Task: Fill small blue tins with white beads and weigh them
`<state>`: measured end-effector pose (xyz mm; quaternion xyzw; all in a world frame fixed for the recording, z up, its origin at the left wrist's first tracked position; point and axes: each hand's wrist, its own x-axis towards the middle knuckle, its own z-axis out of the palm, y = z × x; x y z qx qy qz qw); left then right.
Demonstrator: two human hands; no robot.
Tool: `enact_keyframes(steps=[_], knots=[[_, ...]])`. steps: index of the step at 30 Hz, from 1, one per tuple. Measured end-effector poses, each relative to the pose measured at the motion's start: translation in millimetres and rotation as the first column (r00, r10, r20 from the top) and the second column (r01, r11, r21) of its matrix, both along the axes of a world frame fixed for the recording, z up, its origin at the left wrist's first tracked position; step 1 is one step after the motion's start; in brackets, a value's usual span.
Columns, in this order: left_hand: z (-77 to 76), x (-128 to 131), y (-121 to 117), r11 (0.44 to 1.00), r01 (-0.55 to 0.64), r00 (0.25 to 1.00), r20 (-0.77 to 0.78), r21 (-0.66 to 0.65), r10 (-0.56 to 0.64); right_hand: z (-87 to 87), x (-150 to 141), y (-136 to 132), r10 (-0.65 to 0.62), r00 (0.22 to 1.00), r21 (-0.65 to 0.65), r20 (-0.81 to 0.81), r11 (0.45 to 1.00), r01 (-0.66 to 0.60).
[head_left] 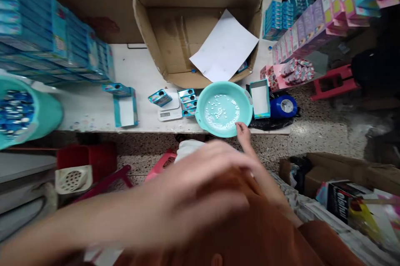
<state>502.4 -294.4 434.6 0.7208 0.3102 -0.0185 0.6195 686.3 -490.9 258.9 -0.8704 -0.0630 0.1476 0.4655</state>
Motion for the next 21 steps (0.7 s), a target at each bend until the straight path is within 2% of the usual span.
enact_keyframes(steps=[2, 3, 4, 5, 7, 8, 10, 13, 15, 17, 19, 21], knots=[[-11.5, 22, 58, 0.989, 0.063, 0.998, 0.000, 0.135, -0.064, -1.4, -1, -5, -0.008, 1.000, -0.012, 0.009, 1.000, 0.008], [-22.3, 32, 88, 0.974, 0.059, 0.998, 0.002, 0.219, -0.061, -2.3, -2, -7, -0.018, 1.000, -0.012, 0.013, 1.000, 0.018], [-36.6, 40, 116, 0.946, 0.008, 1.000, 0.004, 0.323, -0.010, -3.1, -2, -9, -0.026, 1.000, -0.006, 0.014, 1.000, 0.026], [-53.8, 46, 141, 0.894, -0.065, 0.997, 0.000, 0.444, 0.072, -3.5, -3, -10, -0.041, 0.999, -0.002, 0.016, 0.999, 0.041], [-92.7, 51, 181, 0.731, -0.147, 0.973, -0.034, 0.667, 0.227, -2.5, -5, -12, -0.058, 0.998, -0.016, 0.022, 0.998, 0.058], [-112.2, 52, 195, 0.666, -0.145, 0.962, -0.053, 0.732, 0.269, -0.9, -7, -13, -0.063, 0.998, -0.030, 0.025, 0.998, 0.064], [-146.0, 54, 214, 0.597, -0.071, 0.968, -0.090, 0.799, 0.236, 3.8, -12, -14, -0.063, 0.998, -0.062, 0.029, 0.996, 0.065], [-178.6, 60, 228, 0.594, 0.016, 0.957, -0.184, 0.804, 0.223, 10.8, -20, -15, -0.055, 0.998, -0.117, 0.014, 0.992, 0.056], [-189.5, 66, 235, 0.628, 0.059, 0.951, -0.235, 0.776, 0.202, 13.3, -24, -16, -0.052, 0.999, -0.143, 0.013, 0.988, 0.054], [-193.4, 69, 240, 0.656, 0.092, 0.951, -0.261, 0.749, 0.165, 13.6, -28, -18, -0.059, 0.998, -0.148, 0.029, 0.987, 0.063], [-189.5, 69, 242, 0.660, 0.100, 0.958, -0.251, 0.745, 0.138, 12.0, -31, -21, -0.069, 0.997, -0.149, 0.030, 0.986, 0.072], [-175.4, 68, 237, 0.633, 0.062, 0.978, -0.175, 0.772, 0.117, 9.0, -32, -23, -0.087, 0.996, -0.155, 0.024, 0.984, 0.090]])
